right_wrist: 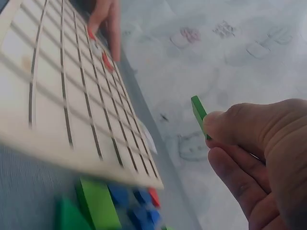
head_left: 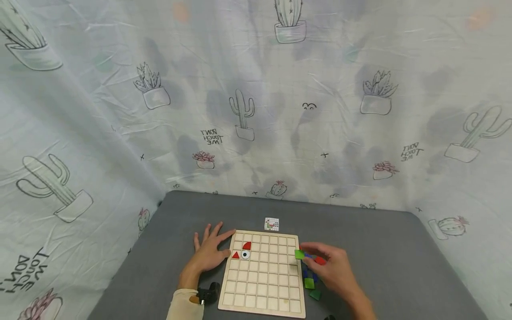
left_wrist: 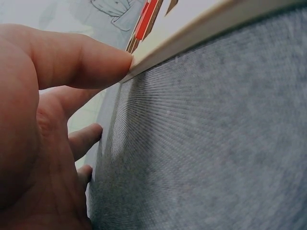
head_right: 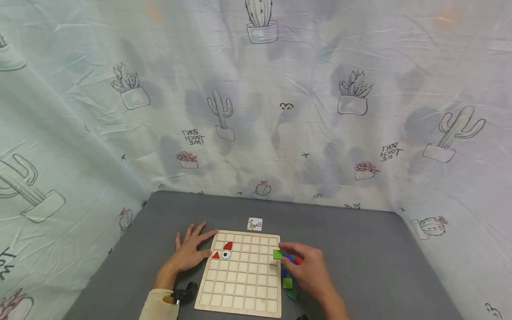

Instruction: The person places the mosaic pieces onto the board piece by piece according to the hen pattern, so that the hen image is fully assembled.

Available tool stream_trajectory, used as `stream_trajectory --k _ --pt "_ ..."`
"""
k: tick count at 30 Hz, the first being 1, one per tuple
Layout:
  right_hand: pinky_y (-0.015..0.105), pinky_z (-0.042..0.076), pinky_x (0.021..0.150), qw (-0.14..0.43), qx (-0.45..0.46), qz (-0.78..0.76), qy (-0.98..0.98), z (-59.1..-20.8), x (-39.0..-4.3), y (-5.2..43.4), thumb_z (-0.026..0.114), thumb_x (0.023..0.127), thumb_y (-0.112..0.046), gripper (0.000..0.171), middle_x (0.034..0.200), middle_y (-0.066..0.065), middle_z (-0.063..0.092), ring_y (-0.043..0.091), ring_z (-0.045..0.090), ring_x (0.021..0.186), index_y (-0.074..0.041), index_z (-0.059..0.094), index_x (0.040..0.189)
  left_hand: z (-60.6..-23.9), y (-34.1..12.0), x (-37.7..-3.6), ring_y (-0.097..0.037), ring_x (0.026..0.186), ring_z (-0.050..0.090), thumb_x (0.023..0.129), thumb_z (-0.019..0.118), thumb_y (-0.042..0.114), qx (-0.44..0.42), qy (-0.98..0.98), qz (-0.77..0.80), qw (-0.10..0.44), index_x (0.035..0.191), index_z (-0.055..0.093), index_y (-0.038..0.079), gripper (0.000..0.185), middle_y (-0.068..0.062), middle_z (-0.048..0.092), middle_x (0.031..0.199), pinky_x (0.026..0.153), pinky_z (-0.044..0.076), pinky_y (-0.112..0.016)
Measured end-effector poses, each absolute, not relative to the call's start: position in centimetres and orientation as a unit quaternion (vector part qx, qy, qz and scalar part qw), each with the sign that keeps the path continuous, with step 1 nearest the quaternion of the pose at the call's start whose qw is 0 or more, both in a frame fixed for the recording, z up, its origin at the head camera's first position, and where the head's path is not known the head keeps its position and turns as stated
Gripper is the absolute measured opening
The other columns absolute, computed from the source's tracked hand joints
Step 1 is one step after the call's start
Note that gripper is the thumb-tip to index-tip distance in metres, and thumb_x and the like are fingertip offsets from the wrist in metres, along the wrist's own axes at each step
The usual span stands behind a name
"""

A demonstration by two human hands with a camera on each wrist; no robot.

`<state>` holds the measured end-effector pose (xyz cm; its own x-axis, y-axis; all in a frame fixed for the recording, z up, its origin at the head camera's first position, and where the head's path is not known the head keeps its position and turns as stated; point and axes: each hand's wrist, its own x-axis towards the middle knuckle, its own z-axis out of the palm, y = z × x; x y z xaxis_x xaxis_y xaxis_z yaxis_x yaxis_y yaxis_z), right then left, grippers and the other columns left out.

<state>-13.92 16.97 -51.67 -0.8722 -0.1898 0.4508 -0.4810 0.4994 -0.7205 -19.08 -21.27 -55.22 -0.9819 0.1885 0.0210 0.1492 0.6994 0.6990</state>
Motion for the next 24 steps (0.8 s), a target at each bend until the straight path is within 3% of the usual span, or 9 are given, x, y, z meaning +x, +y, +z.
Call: stream_trajectory --k 9,14,24 --pt "0.044 0.069 0.088 0.121 0.228 0.494 -0.831 -52.7 -14.3 12.6 0.089 0.087 -0.001 0.038 0.116 0.003 0.085 0.022 0.083 0.103 -0.015 0.083 0.122 -55.1 -21.3 -19.1 -0.054 0.169 0.001 0.097 0.074 0.014 0.088 0.923 0.374 0.023 0.158 0.062 0.022 0.063 -0.021 0.026 0.181 0.125 -0.02 -0.078" --pt "0.048 0.067 0.093 0.085 0.238 0.518 -0.817 -53.3 -14.5 10.8 0.086 0.091 -0.001 0.034 0.118 0.01 0.084 0.028 0.082 0.107 -0.009 0.082 0.124 -54.8 -21.2 -19.1 -0.055 0.168 0.001 0.097 0.073 0.013 0.09 0.922 0.376 0.02 0.157 0.063 0.022 0.062 -0.021 0.026 0.18 0.125 -0.02 -0.078" --pt "0.042 0.068 0.093 0.052 0.262 0.519 -0.812 -54.7 -14.8 7.9 0.084 0.093 -0.002 0.031 0.117 0.011 0.084 0.027 0.082 0.106 -0.005 0.081 0.124 -54.8 -21.1 -19.0 -0.055 0.168 0.001 0.097 0.073 0.013 0.088 0.925 0.37 0.02 0.157 0.063 0.022 0.062 -0.021 0.027 0.18 0.125 -0.019 -0.079"
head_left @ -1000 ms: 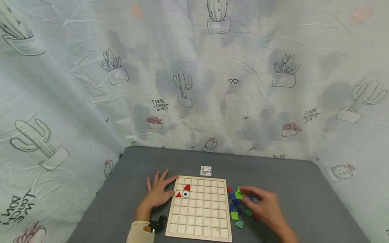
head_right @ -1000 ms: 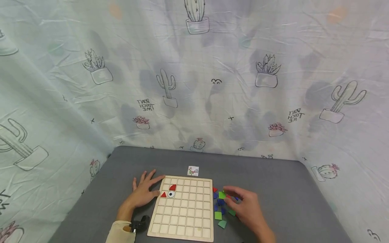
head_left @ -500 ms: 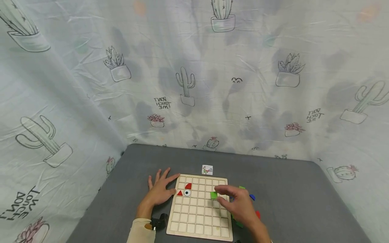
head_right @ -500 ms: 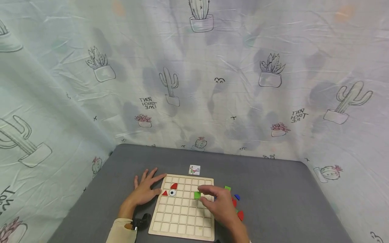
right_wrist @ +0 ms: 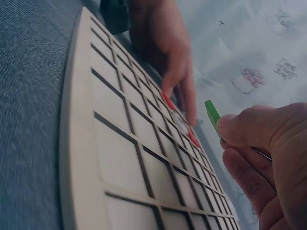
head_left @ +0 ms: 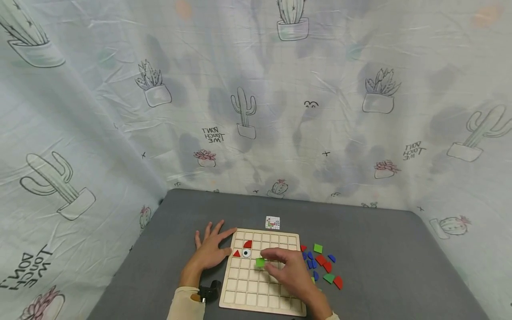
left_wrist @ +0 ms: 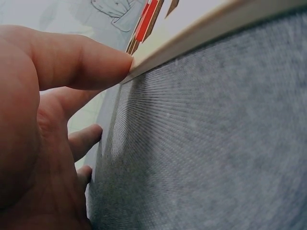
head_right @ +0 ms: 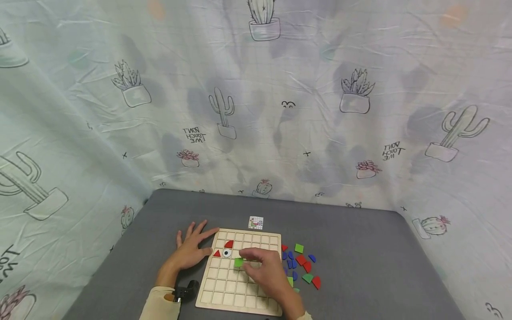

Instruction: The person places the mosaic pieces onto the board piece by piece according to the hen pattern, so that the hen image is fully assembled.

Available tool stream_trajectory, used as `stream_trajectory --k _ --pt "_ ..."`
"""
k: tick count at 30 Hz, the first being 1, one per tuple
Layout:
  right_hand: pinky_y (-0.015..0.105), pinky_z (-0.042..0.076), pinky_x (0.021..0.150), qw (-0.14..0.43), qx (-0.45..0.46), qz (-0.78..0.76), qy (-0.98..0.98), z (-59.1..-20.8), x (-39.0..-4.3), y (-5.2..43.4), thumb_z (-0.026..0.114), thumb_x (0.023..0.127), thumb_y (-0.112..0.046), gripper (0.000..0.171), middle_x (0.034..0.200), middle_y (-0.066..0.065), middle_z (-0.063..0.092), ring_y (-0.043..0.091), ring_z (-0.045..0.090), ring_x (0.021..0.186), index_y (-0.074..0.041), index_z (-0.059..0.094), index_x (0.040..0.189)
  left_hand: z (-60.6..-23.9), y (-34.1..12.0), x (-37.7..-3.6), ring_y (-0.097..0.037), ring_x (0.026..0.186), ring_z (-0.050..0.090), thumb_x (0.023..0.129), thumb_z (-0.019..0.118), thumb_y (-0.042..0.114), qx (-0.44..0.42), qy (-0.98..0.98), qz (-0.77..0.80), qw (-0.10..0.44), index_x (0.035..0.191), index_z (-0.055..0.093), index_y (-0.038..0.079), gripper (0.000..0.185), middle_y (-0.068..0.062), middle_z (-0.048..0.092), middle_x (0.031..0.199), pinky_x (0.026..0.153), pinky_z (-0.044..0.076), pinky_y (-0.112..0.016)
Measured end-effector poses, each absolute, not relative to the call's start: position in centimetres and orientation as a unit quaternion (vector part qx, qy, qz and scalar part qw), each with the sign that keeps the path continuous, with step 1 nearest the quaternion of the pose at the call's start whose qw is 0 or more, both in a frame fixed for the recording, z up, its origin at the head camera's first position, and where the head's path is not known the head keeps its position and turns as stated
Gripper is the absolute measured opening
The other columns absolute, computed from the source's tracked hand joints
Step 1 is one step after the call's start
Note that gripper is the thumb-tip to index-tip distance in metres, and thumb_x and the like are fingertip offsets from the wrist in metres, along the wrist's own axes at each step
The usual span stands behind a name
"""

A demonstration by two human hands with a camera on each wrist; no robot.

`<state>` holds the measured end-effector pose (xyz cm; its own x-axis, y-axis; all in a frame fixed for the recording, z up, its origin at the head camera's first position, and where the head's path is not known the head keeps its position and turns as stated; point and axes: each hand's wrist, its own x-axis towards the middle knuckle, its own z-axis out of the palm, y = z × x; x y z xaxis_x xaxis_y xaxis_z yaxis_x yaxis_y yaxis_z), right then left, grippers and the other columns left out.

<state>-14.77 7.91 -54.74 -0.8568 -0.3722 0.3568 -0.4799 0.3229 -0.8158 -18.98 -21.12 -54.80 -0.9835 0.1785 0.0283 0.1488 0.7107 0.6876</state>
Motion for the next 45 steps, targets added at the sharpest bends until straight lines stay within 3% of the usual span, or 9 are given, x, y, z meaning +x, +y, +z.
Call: stream_trajectory --k 9,16,23,31,45 --pt "0.035 0.068 0.093 0.047 0.267 0.512 -0.815 -55.2 -15.4 5.6 0.085 0.092 -0.001 0.031 0.116 0.005 0.084 0.023 0.083 0.106 -0.007 0.082 0.122 -55.0 -21.2 -19.1 -0.055 0.168 0.001 0.097 0.074 0.014 0.087 0.925 0.37 0.021 0.157 0.063 0.022 0.062 -0.022 0.026 0.18 0.125 -0.019 -0.079" --pt "0.036 0.068 0.09 0.045 0.283 0.509 -0.812 -55.9 -15.9 4.4 0.083 0.093 0.002 0.031 0.117 0.01 0.084 0.026 0.083 0.106 -0.004 0.082 0.123 -55.2 -21.1 -19.0 -0.056 0.168 0.002 0.095 0.074 0.014 0.089 0.922 0.376 0.014 0.156 0.065 0.021 0.062 -0.023 0.029 0.179 0.125 -0.019 -0.079" --pt "0.028 0.067 0.085 0.055 0.289 0.495 -0.818 -56.5 -16.1 3.7 0.084 0.091 0.002 0.029 0.113 0.008 0.085 0.02 0.083 0.101 -0.006 0.084 0.118 -55.2 -21.0 -18.9 -0.055 0.168 0.002 0.095 0.074 0.014 0.086 0.923 0.375 0.02 0.156 0.065 0.022 0.062 -0.022 0.028 0.18 0.125 -0.018 -0.079" --pt "0.031 0.067 0.088 0.075 0.285 0.462 -0.836 -56.4 -15.9 3.1 0.088 0.085 0.003 0.035 0.113 0.004 0.085 0.016 0.082 0.102 -0.008 0.084 0.118 -55.0 -21.1 -19.1 -0.055 0.168 0.002 0.095 0.074 0.014 0.085 0.925 0.37 0.02 0.156 0.065 0.023 0.062 -0.022 0.029 0.179 0.125 -0.019 -0.079" --pt "0.031 0.066 0.091 0.091 0.286 0.424 -0.854 -56.3 -15.9 2.7 0.087 0.087 0.003 0.035 0.114 -0.001 0.084 0.009 0.079 0.105 -0.011 0.084 0.119 -54.9 -21.0 -19.1 -0.054 0.168 0.004 0.094 0.075 0.014 0.079 0.926 0.369 0.012 0.155 0.065 0.024 0.063 -0.021 0.031 0.179 0.126 -0.017 -0.078"
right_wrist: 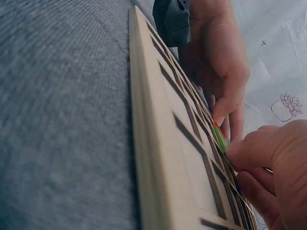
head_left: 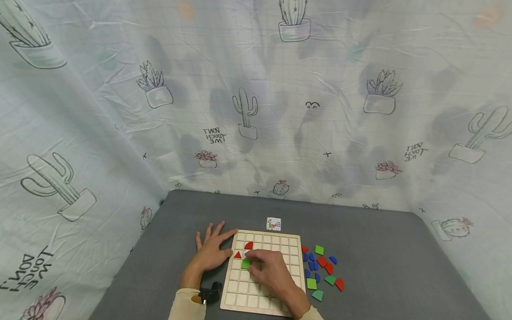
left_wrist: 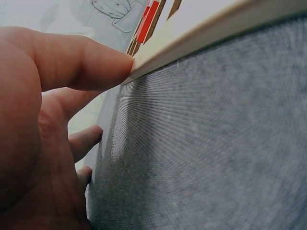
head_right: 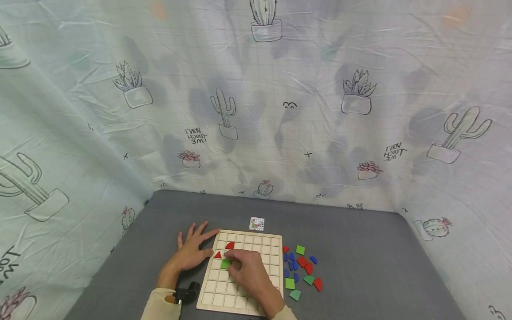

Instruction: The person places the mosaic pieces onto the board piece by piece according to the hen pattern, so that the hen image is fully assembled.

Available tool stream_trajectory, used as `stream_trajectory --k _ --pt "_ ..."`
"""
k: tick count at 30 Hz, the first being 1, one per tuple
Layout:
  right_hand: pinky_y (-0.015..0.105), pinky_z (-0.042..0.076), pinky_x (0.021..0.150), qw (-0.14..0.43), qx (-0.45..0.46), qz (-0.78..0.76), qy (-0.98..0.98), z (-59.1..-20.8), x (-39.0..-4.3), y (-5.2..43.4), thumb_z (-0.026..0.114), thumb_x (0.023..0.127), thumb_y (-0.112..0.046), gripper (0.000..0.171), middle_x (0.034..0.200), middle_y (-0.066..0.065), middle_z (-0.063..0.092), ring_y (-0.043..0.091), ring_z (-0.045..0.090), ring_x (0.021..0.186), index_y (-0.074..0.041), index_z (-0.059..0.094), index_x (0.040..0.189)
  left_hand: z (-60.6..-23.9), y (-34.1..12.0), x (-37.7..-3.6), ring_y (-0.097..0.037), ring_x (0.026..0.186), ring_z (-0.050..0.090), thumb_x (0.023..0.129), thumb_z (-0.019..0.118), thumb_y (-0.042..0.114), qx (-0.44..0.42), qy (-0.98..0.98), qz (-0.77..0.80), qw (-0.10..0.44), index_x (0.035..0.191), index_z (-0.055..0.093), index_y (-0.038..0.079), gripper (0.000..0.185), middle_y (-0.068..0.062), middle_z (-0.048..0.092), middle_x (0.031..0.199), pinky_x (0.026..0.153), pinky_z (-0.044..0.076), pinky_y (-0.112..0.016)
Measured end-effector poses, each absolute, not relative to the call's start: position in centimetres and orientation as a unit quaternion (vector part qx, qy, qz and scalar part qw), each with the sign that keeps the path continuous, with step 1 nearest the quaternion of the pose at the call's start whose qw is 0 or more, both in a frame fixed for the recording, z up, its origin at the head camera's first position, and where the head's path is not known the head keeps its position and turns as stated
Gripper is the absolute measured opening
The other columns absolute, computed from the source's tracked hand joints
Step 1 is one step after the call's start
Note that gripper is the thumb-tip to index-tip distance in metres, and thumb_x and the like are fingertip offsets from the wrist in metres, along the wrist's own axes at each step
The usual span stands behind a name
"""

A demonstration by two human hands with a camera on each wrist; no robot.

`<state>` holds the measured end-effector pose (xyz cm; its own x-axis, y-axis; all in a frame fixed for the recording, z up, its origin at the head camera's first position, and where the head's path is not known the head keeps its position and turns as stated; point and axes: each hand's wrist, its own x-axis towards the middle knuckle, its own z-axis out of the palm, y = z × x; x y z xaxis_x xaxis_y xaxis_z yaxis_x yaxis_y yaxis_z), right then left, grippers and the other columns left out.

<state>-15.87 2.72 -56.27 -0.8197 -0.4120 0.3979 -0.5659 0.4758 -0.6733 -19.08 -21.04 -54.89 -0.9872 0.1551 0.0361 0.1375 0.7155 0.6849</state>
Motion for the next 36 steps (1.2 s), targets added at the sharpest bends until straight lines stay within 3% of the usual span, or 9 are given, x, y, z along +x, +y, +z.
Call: stream_trajectory --k 12,19,25,30,36 --pt "0.03 0.066 0.091 0.084 0.283 0.437 -0.849 -56.1 -15.8 2.9 0.084 0.09 -0.001 0.033 0.116 0.0 0.084 0.01 0.08 0.105 -0.01 0.083 0.122 -54.9 -21.1 -19.1 -0.055 0.168 0.004 0.095 0.075 0.014 0.081 0.927 0.366 0.015 0.156 0.065 0.023 0.063 -0.021 0.03 0.179 0.125 -0.018 -0.079" --pt "0.037 0.068 0.094 0.036 0.289 0.498 -0.817 -55.4 -15.8 5.4 0.082 0.097 -0.011 0.031 0.12 0.008 0.084 0.023 0.082 0.108 -0.007 0.081 0.128 -54.9 -21.1 -19.0 -0.055 0.168 0.003 0.095 0.075 0.014 0.082 0.926 0.368 0.015 0.156 0.065 0.025 0.062 -0.021 0.029 0.179 0.125 -0.018 -0.079" --pt "0.044 0.067 0.098 0.006 0.27 0.515 -0.814 -54.6 -15.4 8.9 0.085 0.096 -0.021 0.038 0.124 0.011 0.082 0.031 0.081 0.112 -0.005 0.08 0.131 -55.1 -21.1 -19.1 -0.054 0.169 0.002 0.096 0.075 0.015 0.081 0.924 0.372 0.019 0.157 0.064 0.025 0.063 -0.02 0.028 0.18 0.126 -0.019 -0.078" --pt "0.041 0.066 0.098 0.018 0.257 0.51 -0.821 -54.3 -14.9 12.2 0.087 0.095 -0.024 0.04 0.124 0.011 0.083 0.03 0.081 0.111 -0.006 0.08 0.129 -55.2 -21.2 -19.1 -0.054 0.169 0.001 0.096 0.074 0.014 0.082 0.923 0.375 0.025 0.158 0.063 0.024 0.063 -0.02 0.027 0.181 0.125 -0.02 -0.077" --pt "0.039 0.068 0.088 0.054 0.255 0.488 -0.833 -54.4 -14.3 16.1 0.086 0.095 -0.024 0.037 0.12 0.01 0.083 0.025 0.082 0.107 -0.006 0.081 0.128 -55.2 -21.2 -19.2 -0.054 0.168 0.002 0.096 0.074 0.014 0.083 0.924 0.373 0.016 0.157 0.063 0.024 0.063 -0.02 0.028 0.18 0.125 -0.019 -0.078"
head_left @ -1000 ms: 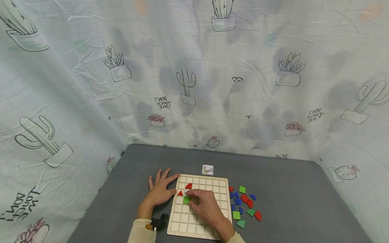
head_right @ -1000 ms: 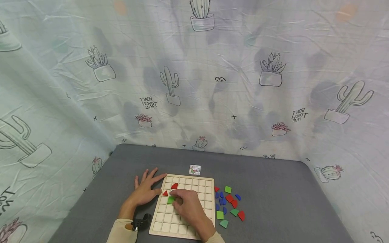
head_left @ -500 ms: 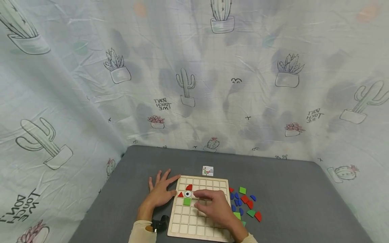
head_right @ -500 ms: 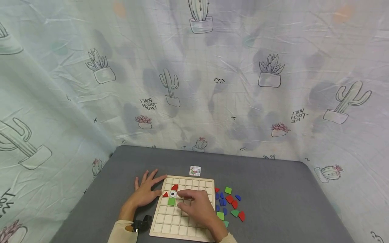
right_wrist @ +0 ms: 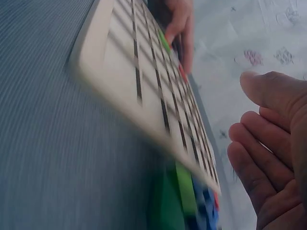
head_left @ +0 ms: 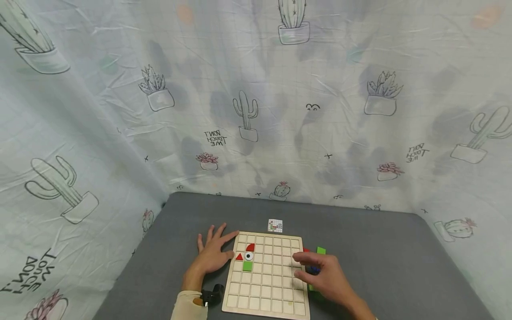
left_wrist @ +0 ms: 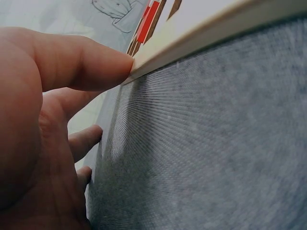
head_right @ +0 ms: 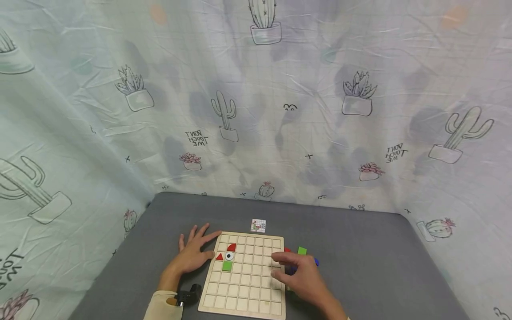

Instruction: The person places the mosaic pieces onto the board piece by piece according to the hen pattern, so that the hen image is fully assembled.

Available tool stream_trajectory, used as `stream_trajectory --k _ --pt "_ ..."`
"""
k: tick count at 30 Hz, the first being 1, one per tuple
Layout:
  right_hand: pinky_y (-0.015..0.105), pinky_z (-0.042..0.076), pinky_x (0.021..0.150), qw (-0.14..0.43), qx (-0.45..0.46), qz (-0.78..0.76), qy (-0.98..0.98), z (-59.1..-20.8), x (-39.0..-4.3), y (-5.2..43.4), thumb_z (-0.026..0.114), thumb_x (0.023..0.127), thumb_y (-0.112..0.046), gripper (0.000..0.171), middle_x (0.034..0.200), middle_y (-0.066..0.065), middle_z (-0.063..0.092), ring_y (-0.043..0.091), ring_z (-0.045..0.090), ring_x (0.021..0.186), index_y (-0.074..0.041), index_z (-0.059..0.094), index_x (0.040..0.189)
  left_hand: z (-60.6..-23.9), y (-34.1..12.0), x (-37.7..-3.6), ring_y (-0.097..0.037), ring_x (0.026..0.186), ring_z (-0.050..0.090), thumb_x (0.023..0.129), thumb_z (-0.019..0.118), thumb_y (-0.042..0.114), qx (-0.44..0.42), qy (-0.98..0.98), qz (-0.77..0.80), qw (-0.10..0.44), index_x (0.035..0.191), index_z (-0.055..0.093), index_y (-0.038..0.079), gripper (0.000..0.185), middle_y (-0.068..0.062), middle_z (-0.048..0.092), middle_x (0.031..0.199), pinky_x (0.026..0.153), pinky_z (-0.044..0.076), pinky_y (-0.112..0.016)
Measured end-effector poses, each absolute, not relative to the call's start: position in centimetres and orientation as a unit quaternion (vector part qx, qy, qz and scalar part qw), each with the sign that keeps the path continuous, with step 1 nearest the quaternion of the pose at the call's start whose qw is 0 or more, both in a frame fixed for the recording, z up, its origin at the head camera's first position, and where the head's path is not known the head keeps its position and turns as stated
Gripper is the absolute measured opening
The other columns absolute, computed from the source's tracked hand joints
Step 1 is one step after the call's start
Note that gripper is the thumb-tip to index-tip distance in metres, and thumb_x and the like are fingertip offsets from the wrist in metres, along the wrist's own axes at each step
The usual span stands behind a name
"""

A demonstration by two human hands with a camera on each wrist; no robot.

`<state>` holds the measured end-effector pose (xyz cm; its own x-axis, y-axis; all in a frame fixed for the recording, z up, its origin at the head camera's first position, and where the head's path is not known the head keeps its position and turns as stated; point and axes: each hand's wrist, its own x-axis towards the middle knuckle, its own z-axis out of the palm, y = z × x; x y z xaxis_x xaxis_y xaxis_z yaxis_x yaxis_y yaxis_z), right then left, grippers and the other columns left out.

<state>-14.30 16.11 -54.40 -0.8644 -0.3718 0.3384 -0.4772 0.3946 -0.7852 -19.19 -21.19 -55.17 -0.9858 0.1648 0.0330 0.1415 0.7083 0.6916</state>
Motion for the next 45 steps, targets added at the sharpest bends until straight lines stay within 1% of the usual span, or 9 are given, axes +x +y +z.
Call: stream_trajectory --k 4,7,11,19,25,27,33,38,45 --pt "0.035 0.068 0.087 0.067 0.231 0.476 -0.846 -54.3 -13.8 18.4 0.088 0.093 -0.023 0.037 0.118 0.006 0.084 0.018 0.081 0.108 -0.009 0.081 0.127 -55.1 -21.1 -19.1 -0.055 0.168 0.003 0.095 0.075 0.014 0.083 0.923 0.375 0.012 0.156 0.064 0.024 0.063 -0.021 0.029 0.18 0.125 -0.018 -0.078" --pt "0.033 0.068 0.087 0.075 0.213 0.475 -0.85 -54.1 -13.7 19.9 0.09 0.091 -0.023 0.039 0.119 0.006 0.084 0.016 0.081 0.108 -0.009 0.081 0.127 -55.2 -21.1 -19.1 -0.054 0.168 0.003 0.095 0.075 0.014 0.082 0.924 0.373 0.013 0.157 0.064 0.024 0.064 -0.02 0.028 0.18 0.126 -0.018 -0.078" --pt "0.033 0.068 0.087 0.084 0.199 0.467 -0.857 -53.7 -13.6 21.6 0.089 0.092 -0.019 0.038 0.118 0.007 0.084 0.019 0.082 0.106 -0.01 0.081 0.127 -55.4 -21.2 -19.3 -0.054 0.169 0.002 0.095 0.075 0.014 0.083 0.924 0.372 0.018 0.158 0.063 0.025 0.064 -0.02 0.028 0.18 0.126 -0.019 -0.077" --pt "0.034 0.068 0.089 0.087 0.167 0.433 -0.882 -52.8 -14.1 23.7 0.089 0.092 -0.022 0.038 0.118 0.004 0.084 0.019 0.082 0.106 -0.011 0.081 0.127 -55.4 -21.2 -19.3 -0.054 0.168 0.004 0.095 0.075 0.014 0.083 0.925 0.37 0.018 0.157 0.063 0.024 0.065 -0.02 0.028 0.18 0.125 -0.018 -0.079" --pt "0.029 0.067 0.089 0.096 0.161 0.41 -0.893 -52.7 -15.5 24.4 0.091 0.09 -0.021 0.039 0.117 0.003 0.084 0.021 0.082 0.105 -0.011 0.081 0.126 -55.4 -21.2 -19.3 -0.054 0.168 0.004 0.094 0.074 0.014 0.083 0.924 0.373 0.019 0.157 0.063 0.023 0.065 -0.02 0.028 0.18 0.125 -0.018 -0.078" --pt "0.027 0.066 0.088 0.093 0.155 0.399 -0.899 -52.8 -15.9 24.5 0.091 0.09 -0.022 0.039 0.117 0.001 0.084 0.02 0.082 0.105 -0.012 0.082 0.127 -55.4 -21.3 -19.4 -0.054 0.169 0.003 0.095 0.074 0.014 0.083 0.924 0.373 0.02 0.158 0.063 0.024 0.064 -0.02 0.028 0.18 0.125 -0.019 -0.078" --pt "0.031 0.067 0.087 0.076 0.142 0.392 -0.906 -53.5 -17.2 24.7 0.091 0.091 -0.025 0.038 0.118 -0.001 0.084 0.019 0.082 0.106 -0.014 0.082 0.126 -55.4 -21.3 -19.3 -0.054 0.168 0.004 0.094 0.074 0.014 0.082 0.925 0.371 0.013 0.157 0.064 0.023 0.064 -0.021 0.029 0.18 0.125 -0.018 -0.078" --pt "0.029 0.066 0.088 0.059 0.142 0.391 -0.908 -54.3 -18.1 24.8 0.091 0.091 -0.027 0.039 0.119 0.0 0.083 0.016 0.081 0.106 -0.014 0.082 0.126 -55.2 -21.1 -19.1 -0.055 0.168 0.005 0.093 0.075 0.013 0.08 0.924 0.374 0.013 0.156 0.065 0.023 0.065 -0.021 0.03 0.179 0.125 -0.017 -0.078" --pt "0.025 0.065 0.087 0.042 0.132 0.393 -0.909 -54.9 -18.8 24.5 0.091 0.09 -0.019 0.038 0.119 0.001 0.084 0.012 0.081 0.103 -0.014 0.082 0.127 -55.3 -21.1 -19.1 -0.054 0.168 0.004 0.093 0.075 0.014 0.081 0.925 0.371 0.013 0.156 0.065 0.024 0.064 -0.02 0.03 0.18 0.126 -0.017 -0.078"
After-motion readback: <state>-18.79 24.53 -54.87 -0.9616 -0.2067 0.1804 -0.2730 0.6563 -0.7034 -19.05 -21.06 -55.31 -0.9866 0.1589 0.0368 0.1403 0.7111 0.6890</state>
